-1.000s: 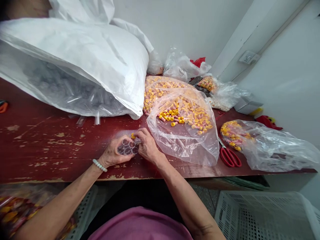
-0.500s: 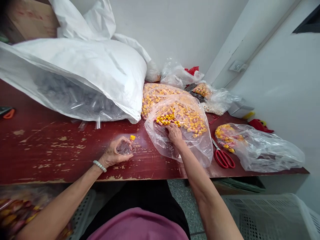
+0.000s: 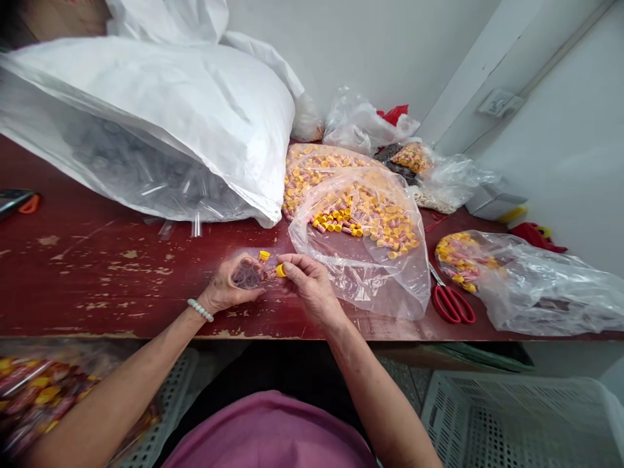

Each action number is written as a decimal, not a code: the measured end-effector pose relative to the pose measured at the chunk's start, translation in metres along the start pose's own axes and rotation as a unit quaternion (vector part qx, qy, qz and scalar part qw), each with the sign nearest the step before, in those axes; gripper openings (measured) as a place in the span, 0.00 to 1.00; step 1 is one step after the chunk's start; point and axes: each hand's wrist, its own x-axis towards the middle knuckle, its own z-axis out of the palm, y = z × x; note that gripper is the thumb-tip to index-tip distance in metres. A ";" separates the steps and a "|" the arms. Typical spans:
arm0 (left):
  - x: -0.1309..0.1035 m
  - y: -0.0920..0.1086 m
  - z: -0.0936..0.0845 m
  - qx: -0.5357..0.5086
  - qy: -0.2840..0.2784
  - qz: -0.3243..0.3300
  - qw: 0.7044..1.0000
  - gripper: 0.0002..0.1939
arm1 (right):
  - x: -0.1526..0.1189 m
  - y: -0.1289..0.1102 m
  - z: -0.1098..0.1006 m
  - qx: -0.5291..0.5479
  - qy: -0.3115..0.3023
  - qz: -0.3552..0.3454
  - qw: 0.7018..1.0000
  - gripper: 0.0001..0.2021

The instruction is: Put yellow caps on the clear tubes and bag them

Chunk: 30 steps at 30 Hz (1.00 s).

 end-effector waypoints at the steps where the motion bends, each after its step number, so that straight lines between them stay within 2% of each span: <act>1: 0.000 0.000 0.001 0.001 0.002 0.001 1.000 0.19 | -0.002 0.003 0.005 0.006 -0.007 0.013 1.000 0.13; 4: 0.000 0.001 0.002 -0.001 0.011 -0.001 1.000 0.19 | -0.002 0.009 0.008 -0.036 -0.024 0.006 0.999 0.13; 8: 0.002 0.004 0.002 -0.027 0.007 -0.008 1.000 0.19 | -0.001 0.013 0.002 -0.174 0.011 -0.086 0.981 0.11; 11: 0.002 0.006 0.001 -0.040 0.002 -0.014 0.999 0.18 | -0.002 0.022 -0.001 -0.319 0.029 -0.212 0.923 0.10; 14: 0.002 0.006 -0.001 -0.013 0.001 -0.007 1.000 0.17 | -0.006 0.037 0.001 -0.433 -0.013 -0.296 0.851 0.21; 17: 0.001 0.005 -0.001 0.011 -0.006 -0.001 1.000 0.17 | -0.010 0.044 0.002 -0.472 -0.042 -0.306 0.826 0.28; 19: 0.001 0.003 0.000 0.014 0.004 -0.002 1.000 0.18 | -0.006 0.036 -0.003 -0.472 -0.041 -0.317 0.822 0.25; 21: 0.002 0.003 0.001 0.003 0.013 -0.008 1.000 0.19 | 0.010 0.022 -0.015 -0.468 0.000 -0.328 0.821 0.19; 24: 0.002 0.003 0.002 -0.028 0.014 -0.017 0.999 0.19 | 0.055 -0.001 -0.046 -0.502 0.124 -0.297 0.802 0.14; 26: 0.002 0.004 0.003 -0.035 0.019 -0.020 0.999 0.19 | 0.091 -0.007 -0.068 -0.603 0.184 -0.208 0.748 0.14; 28: 0.002 0.005 0.003 -0.033 0.022 -0.022 0.999 0.19 | 0.122 -0.005 -0.083 -0.644 0.184 -0.168 0.724 0.14; 30: 0.003 0.006 0.002 -0.032 0.020 -0.024 0.999 0.19 | 0.141 0.000 -0.090 -0.667 0.163 -0.156 0.710 0.14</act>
